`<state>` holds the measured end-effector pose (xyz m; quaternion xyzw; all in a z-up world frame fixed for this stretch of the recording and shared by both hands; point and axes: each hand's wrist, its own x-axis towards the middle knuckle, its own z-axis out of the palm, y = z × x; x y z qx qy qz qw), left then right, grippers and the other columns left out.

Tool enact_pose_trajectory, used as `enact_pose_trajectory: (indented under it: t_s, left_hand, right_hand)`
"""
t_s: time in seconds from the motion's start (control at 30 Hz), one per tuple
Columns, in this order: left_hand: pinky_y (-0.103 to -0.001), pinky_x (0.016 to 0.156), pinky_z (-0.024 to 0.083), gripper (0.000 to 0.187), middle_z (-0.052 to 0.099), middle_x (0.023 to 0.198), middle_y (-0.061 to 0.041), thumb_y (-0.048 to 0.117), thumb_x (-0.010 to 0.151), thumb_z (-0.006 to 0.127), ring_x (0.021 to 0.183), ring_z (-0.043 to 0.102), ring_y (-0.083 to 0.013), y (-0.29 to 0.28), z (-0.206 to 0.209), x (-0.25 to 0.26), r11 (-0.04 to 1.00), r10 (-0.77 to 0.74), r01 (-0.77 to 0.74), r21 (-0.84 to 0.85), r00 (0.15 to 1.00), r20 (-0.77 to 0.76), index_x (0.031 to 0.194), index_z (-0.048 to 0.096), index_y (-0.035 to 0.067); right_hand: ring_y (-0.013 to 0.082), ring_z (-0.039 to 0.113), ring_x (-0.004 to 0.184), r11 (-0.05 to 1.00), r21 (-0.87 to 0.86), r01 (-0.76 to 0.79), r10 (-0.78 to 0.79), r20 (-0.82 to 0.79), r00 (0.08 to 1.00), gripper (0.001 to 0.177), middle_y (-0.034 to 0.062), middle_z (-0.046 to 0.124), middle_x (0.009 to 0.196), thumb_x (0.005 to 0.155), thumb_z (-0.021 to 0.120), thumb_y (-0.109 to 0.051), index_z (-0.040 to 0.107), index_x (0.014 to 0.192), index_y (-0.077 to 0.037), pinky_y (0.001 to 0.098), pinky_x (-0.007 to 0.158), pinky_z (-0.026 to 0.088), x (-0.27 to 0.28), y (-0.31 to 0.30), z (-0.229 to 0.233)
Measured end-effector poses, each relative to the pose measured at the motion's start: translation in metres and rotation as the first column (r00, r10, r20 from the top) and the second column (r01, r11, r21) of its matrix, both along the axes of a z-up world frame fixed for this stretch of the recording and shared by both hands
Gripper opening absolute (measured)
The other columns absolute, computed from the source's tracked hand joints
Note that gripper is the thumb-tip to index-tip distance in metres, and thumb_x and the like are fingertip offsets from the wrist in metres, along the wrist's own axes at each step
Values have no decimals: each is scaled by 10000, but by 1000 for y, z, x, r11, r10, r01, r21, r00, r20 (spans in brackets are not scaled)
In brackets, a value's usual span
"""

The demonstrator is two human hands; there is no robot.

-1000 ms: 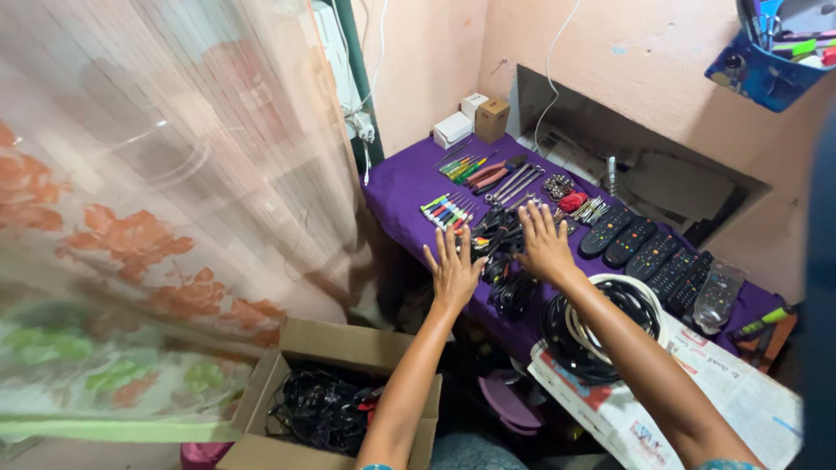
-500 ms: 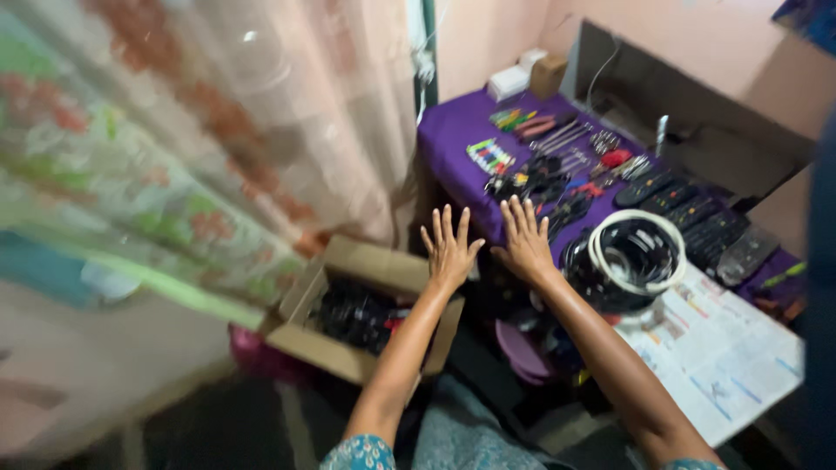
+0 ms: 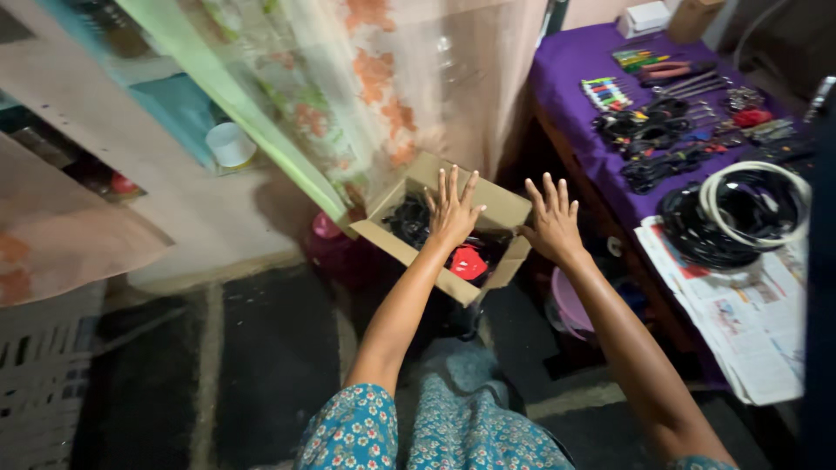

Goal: The person sits on the floor and sorts tangled cables from a cardboard box. They pick up individual cables, untangle them, and place them on a nearby table covered with a purple cloth. The process is repeated for multiple cables.

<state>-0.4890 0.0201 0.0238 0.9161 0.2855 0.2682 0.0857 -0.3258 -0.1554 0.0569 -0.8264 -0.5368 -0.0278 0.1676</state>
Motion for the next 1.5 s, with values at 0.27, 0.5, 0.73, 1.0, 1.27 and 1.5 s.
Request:
enact_pose_trajectory:
  t_s: [0.27,0.5,0.73,1.0,1.27,1.5]
  left_hand:
    - [-752,1133,205,849,168,1670,-184,399,897,742,1545,138,-451,72,-26,-77,999,-3,1,-54,1000,-26,1600,286,260]
    - [-660,1177,246,931,226,1642,-175,287,796,812,1520,201,-440,164,-64,-156,994,-29,15,-110,992,-122,1573,309,188]
    - [-597,1204,265,881,221,1658,-179,206,825,785,1522,232,-410,211,-131,-173,968,-194,161,-192,967,-167,1575,327,145]
    - [-548,1217,269,837,216,1663,-162,201,833,761,1540,223,-381,214,-189,-134,921,-316,229,-314,913,-259,1562,355,143]
    - [-553,1224,201,838,169,1686,-104,187,832,775,1552,182,-312,233,-213,-110,890,-391,222,-399,822,-413,1556,356,138]
    - [-542,1237,212,812,182,1682,-131,189,840,775,1553,187,-335,262,-227,-99,900,-336,184,-396,871,-359,1542,380,94]
  right_hand:
    - [482,95,1542,997,-71,-15,13,-27,1000,1090,169,100,1698,738,848,-388,214,1612,-243,733,1125,279,-57,87,-21]
    - [491,124,1525,992,-120,-45,32,-105,994,1039,184,104,1683,786,828,-346,206,1611,-237,711,1126,273,-112,166,-91]
    - [500,241,1494,990,-108,90,-114,-234,966,1089,250,175,1648,691,880,-207,255,1583,-196,568,1192,329,-116,159,-188]
    - [508,254,1470,974,-156,166,-209,-317,925,1043,264,192,1633,714,888,-225,274,1556,-175,565,1174,300,-112,135,-239]
    - [493,294,1476,994,-95,48,-86,-454,887,955,310,224,1620,750,808,-130,314,1566,-173,512,1192,322,-91,175,-287]
    - [406,386,1433,999,47,-1,35,-728,685,822,246,402,1540,813,762,-84,380,1540,-106,474,1166,351,-66,247,-333]
